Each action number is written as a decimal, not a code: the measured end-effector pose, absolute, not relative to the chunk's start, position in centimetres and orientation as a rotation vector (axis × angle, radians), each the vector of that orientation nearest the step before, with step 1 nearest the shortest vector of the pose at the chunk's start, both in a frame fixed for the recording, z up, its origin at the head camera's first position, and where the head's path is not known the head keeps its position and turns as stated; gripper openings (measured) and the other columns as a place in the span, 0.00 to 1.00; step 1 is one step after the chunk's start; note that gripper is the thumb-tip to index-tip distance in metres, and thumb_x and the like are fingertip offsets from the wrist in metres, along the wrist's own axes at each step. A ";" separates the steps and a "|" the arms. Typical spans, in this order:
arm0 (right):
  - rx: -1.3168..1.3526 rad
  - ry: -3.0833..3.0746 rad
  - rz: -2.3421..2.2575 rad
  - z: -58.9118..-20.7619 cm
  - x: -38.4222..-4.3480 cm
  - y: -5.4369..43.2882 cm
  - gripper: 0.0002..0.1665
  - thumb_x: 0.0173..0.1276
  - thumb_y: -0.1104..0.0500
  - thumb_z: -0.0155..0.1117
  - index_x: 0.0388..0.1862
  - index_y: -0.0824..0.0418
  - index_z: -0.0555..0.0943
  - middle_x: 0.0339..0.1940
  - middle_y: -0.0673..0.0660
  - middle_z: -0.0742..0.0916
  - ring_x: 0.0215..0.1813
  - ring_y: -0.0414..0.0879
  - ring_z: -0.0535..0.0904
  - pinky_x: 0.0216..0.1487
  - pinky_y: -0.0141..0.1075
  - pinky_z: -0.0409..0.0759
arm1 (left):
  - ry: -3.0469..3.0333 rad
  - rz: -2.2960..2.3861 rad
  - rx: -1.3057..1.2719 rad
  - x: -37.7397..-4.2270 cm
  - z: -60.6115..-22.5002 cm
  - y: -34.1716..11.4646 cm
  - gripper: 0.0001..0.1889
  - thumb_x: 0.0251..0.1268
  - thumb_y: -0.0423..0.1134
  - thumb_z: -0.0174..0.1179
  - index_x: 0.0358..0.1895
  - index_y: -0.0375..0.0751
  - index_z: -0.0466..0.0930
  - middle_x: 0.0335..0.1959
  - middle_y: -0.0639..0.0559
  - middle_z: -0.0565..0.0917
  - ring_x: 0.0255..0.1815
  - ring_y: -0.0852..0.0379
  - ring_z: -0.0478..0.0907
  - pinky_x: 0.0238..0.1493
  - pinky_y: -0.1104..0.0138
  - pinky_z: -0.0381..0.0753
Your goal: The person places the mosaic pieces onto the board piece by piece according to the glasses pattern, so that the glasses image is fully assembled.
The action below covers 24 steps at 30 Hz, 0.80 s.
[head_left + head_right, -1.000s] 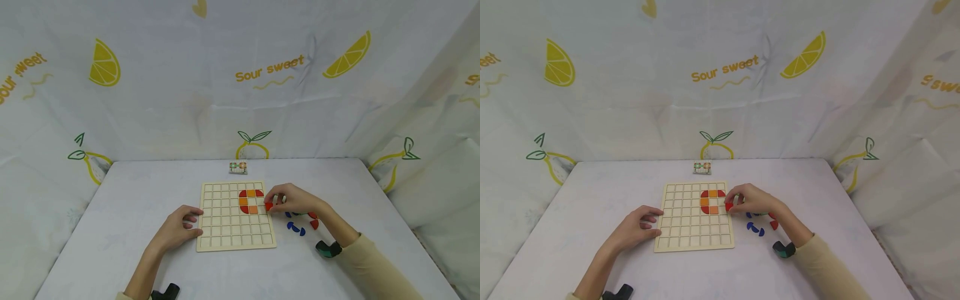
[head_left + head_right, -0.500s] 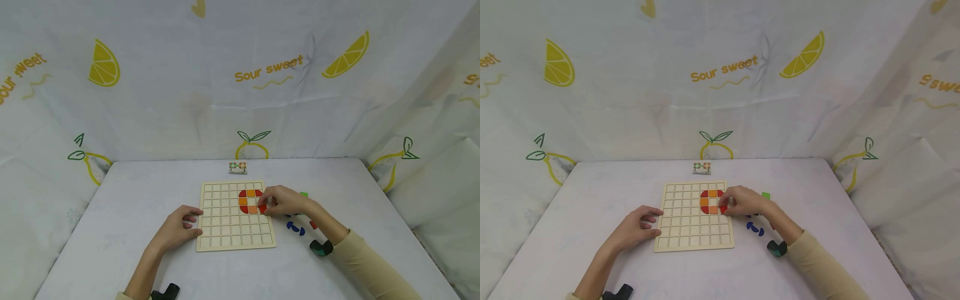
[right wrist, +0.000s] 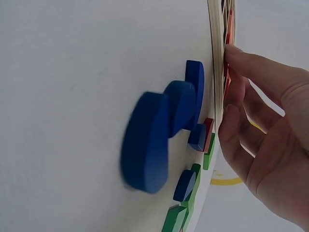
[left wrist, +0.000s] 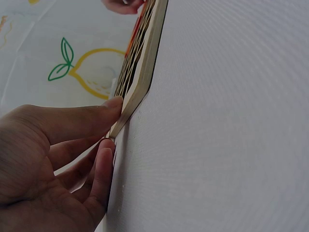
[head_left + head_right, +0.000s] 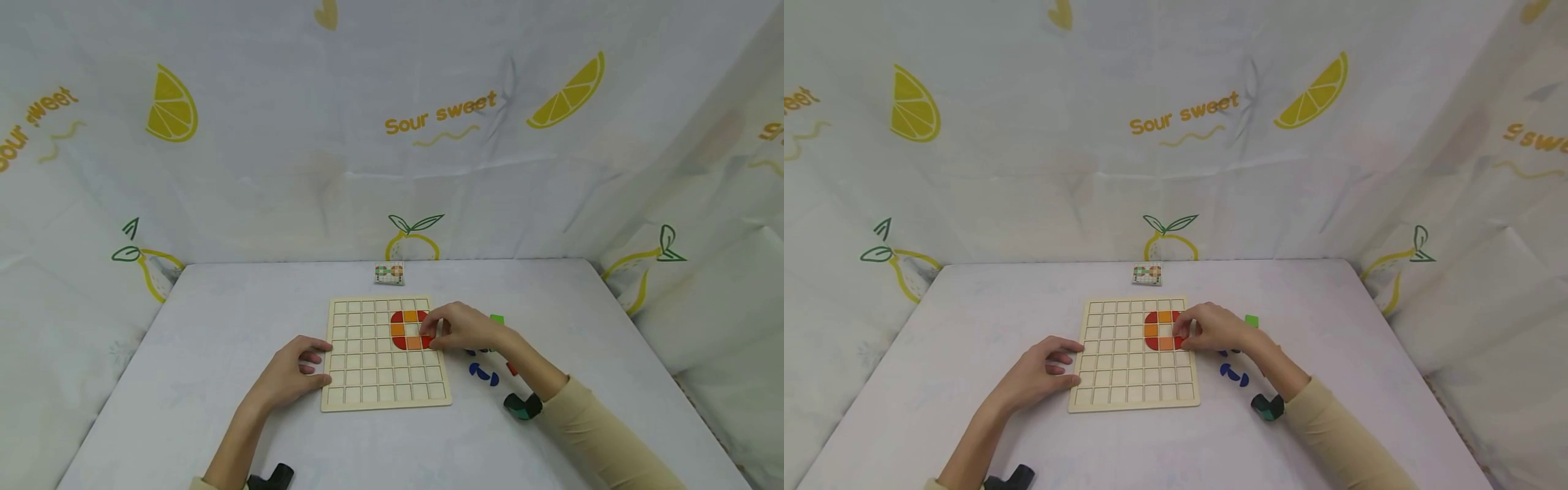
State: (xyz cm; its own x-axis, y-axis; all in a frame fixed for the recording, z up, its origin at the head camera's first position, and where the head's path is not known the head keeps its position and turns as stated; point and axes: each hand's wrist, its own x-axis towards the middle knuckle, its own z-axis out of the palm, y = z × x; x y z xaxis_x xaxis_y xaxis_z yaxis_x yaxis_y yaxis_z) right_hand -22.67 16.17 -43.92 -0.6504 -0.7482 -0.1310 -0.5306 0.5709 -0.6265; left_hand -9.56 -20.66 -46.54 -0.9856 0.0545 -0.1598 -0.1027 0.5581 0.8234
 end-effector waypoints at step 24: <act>-0.698 2.563 -0.934 -44.6 -26.4 23.3 0.15 0.73 0.57 0.76 0.55 0.59 0.89 0.49 0.56 0.91 0.42 0.46 0.83 0.44 0.28 0.86 | 2.620 1.404 -0.054 -9.7 -46.6 -20.6 0.27 0.58 0.33 0.81 0.62 0.47 0.85 0.59 0.50 0.85 0.55 0.56 0.82 0.55 0.69 0.83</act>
